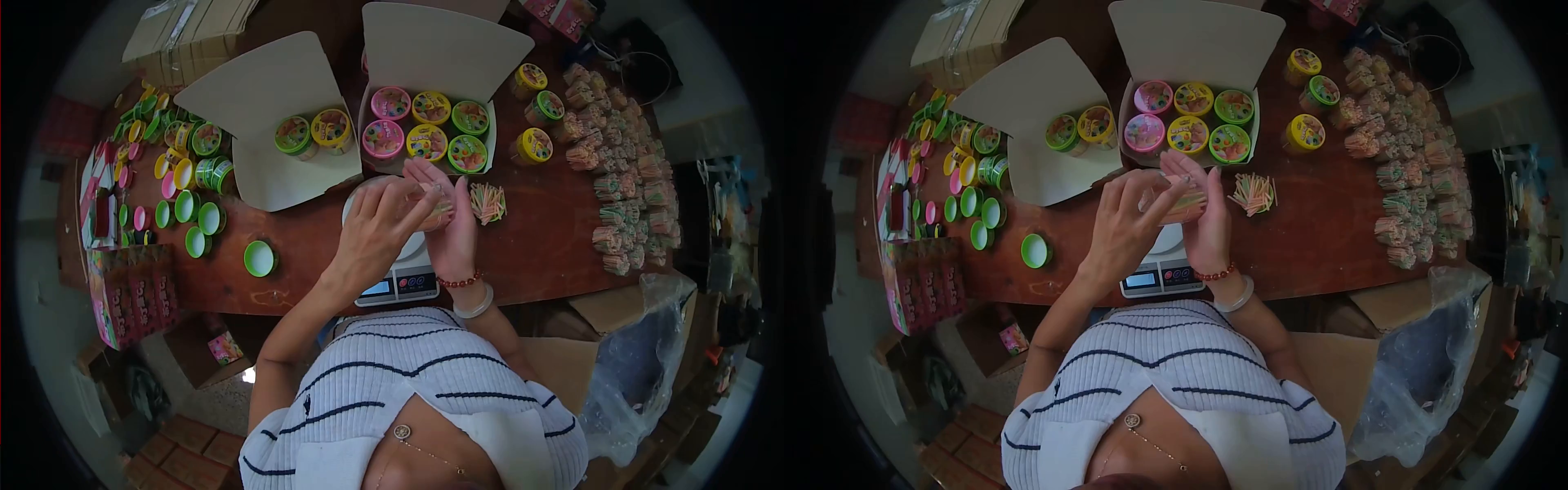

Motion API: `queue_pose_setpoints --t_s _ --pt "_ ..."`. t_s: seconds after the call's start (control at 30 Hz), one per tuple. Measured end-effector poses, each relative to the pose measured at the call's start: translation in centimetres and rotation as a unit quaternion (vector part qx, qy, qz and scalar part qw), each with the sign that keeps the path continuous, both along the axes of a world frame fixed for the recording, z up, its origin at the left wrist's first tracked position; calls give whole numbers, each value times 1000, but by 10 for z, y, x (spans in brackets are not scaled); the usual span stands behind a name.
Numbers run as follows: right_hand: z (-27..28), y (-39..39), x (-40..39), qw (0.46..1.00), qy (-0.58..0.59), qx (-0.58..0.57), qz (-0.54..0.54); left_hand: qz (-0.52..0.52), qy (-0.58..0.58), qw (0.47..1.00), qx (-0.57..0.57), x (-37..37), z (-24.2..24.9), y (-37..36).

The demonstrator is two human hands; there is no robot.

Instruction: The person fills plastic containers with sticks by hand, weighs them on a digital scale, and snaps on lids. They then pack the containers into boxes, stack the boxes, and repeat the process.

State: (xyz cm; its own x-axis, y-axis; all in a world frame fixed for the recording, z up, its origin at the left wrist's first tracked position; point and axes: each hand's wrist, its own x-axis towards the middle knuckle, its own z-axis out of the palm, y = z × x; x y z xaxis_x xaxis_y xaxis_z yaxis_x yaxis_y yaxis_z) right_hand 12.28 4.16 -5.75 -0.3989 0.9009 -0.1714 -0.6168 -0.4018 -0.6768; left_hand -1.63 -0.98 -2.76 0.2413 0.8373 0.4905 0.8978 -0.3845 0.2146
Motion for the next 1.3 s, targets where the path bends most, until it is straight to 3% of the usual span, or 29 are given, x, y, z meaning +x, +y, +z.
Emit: queue_pose_setpoints --t_s 0.07,0.3,0.4,0.47,0.5,0.57,0.63,0.7,0.8,0.87,0.93,1.1,1.3 --pt "0 5 3 999 30 -9 37 -6 10 1000 12 2 2 2" --pt "5 6 0 998 52 22 9 32 -13 999 13 12 -4 -1" --pt "11 3 0 998 -2 55 -16 50 -48 998 9 16 0 -2" --pt "14 2 -1 979 -114 166 -34 61 -63 996 4 20 2 -3" --pt "15 1 -2 979 -113 166 -31 80 -97 992 -7 22 0 -4" --pt "16 -1 -7 927 -241 280 -67 106 -128 986 -18 23 -6 -5" --pt "10 -2 -8 905 -277 318 -62 110 -247 962 -42 22 -22 -4" --pt "6 -7 -9 806 -399 431 -66 121 -294 946 -66 22 -32 -9" --pt "-4 -12 -11 794 -417 443 -16 128 -337 929 -85 15 -53 -22" --pt "-7 -12 -11 780 -423 460 24 73 -382 917 -86 9 -63 -30" --pt "-7 -8 -11 724 -460 513 24 57 -395 911 -103 -2 -57 -36" --pt "-4 -1 -9 681 -463 561 91 9 -389 907 -159 -39 -33 -56" --pt "2 7 -8 701 -443 547 111 42 -386 913 -126 -53 -21 -48"
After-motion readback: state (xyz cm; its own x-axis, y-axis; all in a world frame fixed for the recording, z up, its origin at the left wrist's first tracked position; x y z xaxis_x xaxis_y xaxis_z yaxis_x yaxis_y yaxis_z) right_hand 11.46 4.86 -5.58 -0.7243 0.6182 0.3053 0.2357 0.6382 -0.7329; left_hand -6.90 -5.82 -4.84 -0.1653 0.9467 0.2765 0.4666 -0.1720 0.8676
